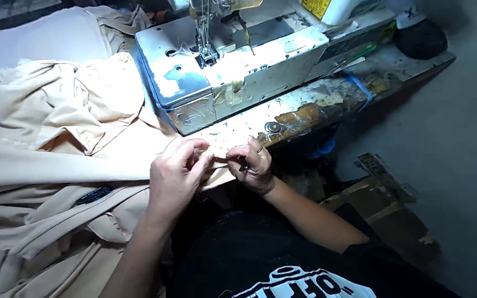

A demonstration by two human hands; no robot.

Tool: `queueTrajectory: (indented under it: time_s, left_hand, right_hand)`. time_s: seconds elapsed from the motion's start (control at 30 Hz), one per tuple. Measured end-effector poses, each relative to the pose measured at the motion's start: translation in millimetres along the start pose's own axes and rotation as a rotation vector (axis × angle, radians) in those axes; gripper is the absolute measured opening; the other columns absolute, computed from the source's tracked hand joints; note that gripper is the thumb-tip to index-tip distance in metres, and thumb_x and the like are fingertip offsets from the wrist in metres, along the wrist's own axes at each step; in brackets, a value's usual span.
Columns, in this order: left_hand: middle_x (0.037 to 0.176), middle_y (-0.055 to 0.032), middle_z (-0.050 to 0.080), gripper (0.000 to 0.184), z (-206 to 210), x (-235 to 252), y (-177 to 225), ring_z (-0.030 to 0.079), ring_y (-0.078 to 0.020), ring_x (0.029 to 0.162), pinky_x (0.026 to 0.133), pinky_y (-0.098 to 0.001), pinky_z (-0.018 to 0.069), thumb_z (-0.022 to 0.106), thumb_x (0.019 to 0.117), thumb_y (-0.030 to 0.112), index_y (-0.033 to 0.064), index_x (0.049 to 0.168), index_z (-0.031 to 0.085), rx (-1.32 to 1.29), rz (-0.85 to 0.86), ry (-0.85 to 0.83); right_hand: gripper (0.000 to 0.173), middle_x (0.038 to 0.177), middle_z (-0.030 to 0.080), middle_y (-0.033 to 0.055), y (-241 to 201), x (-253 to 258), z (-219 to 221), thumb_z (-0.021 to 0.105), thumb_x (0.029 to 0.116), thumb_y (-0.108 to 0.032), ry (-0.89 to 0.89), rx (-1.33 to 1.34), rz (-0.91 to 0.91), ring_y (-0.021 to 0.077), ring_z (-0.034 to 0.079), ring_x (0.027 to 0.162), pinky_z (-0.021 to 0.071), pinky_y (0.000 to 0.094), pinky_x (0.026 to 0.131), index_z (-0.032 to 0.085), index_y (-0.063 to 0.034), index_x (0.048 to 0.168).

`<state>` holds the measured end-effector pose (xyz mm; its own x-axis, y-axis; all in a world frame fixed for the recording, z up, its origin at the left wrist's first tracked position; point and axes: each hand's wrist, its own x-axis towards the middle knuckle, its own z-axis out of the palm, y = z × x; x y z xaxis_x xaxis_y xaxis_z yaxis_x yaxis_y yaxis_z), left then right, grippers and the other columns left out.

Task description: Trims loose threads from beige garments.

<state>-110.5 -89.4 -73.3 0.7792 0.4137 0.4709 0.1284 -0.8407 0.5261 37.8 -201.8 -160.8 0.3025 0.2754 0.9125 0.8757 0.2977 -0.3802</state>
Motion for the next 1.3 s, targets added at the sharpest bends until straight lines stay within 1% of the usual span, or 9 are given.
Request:
queueTrajectory:
  time_s: [0.17,0.4,0.67,0.77,0.83,0.93,1.03,1.1,1.3]
  left_hand:
    - [0.074,0.0031,0.054,0.017,12,-1,-7,0.05,-0.0054,0.062,0.056,-0.0221,0.0415,0.065,0.0967,0.024,0.0129,0.096,0.078,0.112,-0.019,0.01]
    - [0.068,0.0095,0.055,0.009,-22,-3,-3,0.051,0.0024,0.051,0.049,-0.0125,0.0455,0.057,0.1035,0.017,0.0133,0.098,0.063,-0.399,-0.347,0.071]
    - [0.078,0.0077,0.056,0.013,-25,-5,2,0.043,0.0047,0.058,0.051,-0.0102,0.0351,0.065,0.097,0.02,0.0097,0.1,0.071,-0.116,-0.088,0.101]
    - [0.082,-0.0008,0.063,0.027,-21,-7,-3,0.056,-0.0094,0.064,0.057,-0.028,0.0462,0.065,0.0963,0.031,0.0107,0.11,0.076,0.182,0.0,0.011]
    - [0.071,-0.0004,0.057,0.024,-14,-8,-7,0.056,-0.0142,0.061,0.055,-0.0338,0.0445,0.063,0.0953,0.03,0.0114,0.098,0.078,0.231,0.021,-0.004]
    - [0.072,0.0069,0.057,0.017,-19,-6,-8,0.052,0.0006,0.06,0.054,-0.0162,0.0437,0.067,0.0951,0.026,0.0127,0.092,0.077,0.048,-0.046,0.017]
    - [0.077,0.0086,0.059,0.007,-24,-4,-3,0.05,0.004,0.057,0.05,-0.0108,0.0412,0.069,0.0943,0.018,0.0118,0.092,0.072,-0.251,-0.161,0.031]
    - [0.081,0.0082,0.064,0.006,-22,-5,-2,0.056,0.0027,0.062,0.054,-0.0118,0.0467,0.068,0.0949,0.017,0.012,0.093,0.072,-0.334,-0.188,0.016]
    - [0.082,0.009,0.066,0.005,-21,-5,3,0.058,0.0022,0.063,0.057,-0.0123,0.0494,0.068,0.0945,0.015,0.0125,0.095,0.072,-0.391,-0.217,0.011]
  right_hand:
    - [0.007,0.089,0.058,0.0094,2,-1,-2,0.068,0.0882,-0.008,-0.003,0.007,-0.017,0.0105,0.058,0.075,0.0516,0.0184,0.068,0.065,-0.004,0.093]
    - [0.007,0.08,0.057,0.0101,-2,11,-8,0.069,0.0843,-0.005,-0.097,0.048,0.065,0.0116,0.055,0.069,0.0478,0.0187,0.061,0.068,0.001,0.088]
    - [0.008,0.082,0.056,0.0091,-5,13,-10,0.07,0.0864,-0.007,-0.123,0.05,0.095,0.0095,0.055,0.07,0.0473,0.0167,0.062,0.068,0.0001,0.089]
    - [0.007,0.083,0.056,0.0081,-3,10,-8,0.069,0.0878,-0.008,-0.097,0.036,0.071,0.0096,0.055,0.072,0.0478,0.0172,0.064,0.067,-0.0014,0.09]
    - [0.007,0.082,0.056,0.0082,-3,9,-8,0.07,0.0869,-0.007,-0.092,0.034,0.065,0.0101,0.055,0.072,0.0476,0.0176,0.064,0.067,-0.0016,0.09]
    - [0.008,0.083,0.057,0.0092,-5,12,-14,0.071,0.0842,-0.005,-0.168,0.067,0.1,0.0103,0.056,0.07,0.0486,0.0181,0.062,0.069,-0.0002,0.09]
    - [0.033,0.094,0.06,0.009,-20,26,-34,0.077,0.0887,-0.031,-0.353,0.042,0.225,0.0109,0.059,0.072,0.0498,0.0238,0.057,0.072,-0.0053,0.11]
    - [0.056,0.098,0.059,0.0085,-33,38,-45,0.055,0.0997,-0.057,-0.415,-0.033,0.252,0.0119,0.058,0.072,0.0478,0.0271,0.054,0.071,-0.0114,0.128]
    - [0.029,0.083,0.063,0.007,-50,63,-40,0.065,0.0969,-0.031,-0.436,-0.255,0.14,0.0167,0.059,0.062,0.0436,0.0303,0.049,0.078,-0.0105,0.113]
